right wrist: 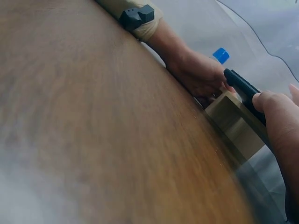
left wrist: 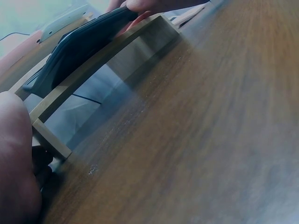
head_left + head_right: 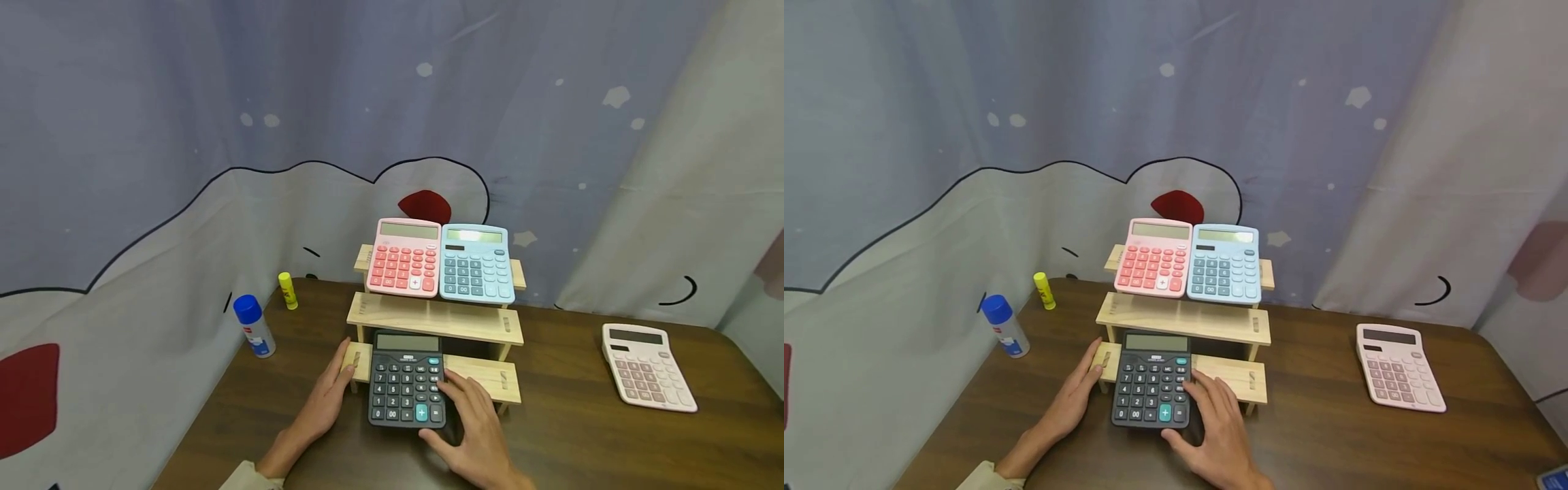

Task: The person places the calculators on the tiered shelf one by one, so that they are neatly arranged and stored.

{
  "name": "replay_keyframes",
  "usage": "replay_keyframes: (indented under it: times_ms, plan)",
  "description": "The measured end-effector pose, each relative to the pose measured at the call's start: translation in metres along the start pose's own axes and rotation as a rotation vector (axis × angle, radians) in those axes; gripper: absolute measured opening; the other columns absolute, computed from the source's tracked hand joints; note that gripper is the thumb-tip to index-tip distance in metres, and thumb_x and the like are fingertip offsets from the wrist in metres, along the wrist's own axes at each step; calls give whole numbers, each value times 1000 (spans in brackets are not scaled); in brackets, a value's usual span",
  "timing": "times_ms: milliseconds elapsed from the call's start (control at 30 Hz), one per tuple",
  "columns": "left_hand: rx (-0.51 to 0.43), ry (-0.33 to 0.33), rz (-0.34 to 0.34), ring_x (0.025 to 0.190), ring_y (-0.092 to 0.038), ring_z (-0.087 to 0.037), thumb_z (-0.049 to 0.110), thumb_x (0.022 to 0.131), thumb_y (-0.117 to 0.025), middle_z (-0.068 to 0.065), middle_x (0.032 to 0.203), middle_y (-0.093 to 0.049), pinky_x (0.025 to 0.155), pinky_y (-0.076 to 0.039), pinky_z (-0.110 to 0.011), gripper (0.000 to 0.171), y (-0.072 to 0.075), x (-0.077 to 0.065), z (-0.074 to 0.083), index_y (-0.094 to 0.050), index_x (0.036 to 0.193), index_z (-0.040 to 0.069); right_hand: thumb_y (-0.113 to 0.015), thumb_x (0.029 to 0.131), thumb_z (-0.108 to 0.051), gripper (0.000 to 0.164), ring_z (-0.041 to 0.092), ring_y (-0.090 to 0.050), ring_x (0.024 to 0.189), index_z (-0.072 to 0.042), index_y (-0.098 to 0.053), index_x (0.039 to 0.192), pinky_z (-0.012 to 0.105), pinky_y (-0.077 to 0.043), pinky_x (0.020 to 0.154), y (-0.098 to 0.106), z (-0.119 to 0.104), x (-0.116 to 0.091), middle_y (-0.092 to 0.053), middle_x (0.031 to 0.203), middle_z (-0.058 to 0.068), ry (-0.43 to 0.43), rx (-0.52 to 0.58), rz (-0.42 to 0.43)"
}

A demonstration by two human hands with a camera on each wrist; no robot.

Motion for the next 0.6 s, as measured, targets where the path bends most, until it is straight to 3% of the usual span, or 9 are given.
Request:
replay_keyframes:
  times_ms: [600]
  plan:
    - [24, -39, 15, 153, -16, -32, 26, 110, -36, -12, 167, -17, 123, -12, -56, 57, 1, 1, 1, -15, 161, 13, -83, 74, -56, 73, 33, -52, 127, -16, -62, 131, 28, -19, 117, -6, -4, 5, -56, 142, 8, -39, 2, -6]
Point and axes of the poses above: each hand's wrist, its own x-axis towards the middle knuckle, its own y-axis out of the back of the hand, z = x × y, the point moved 6 cm from there along x, towards the middle knuckle
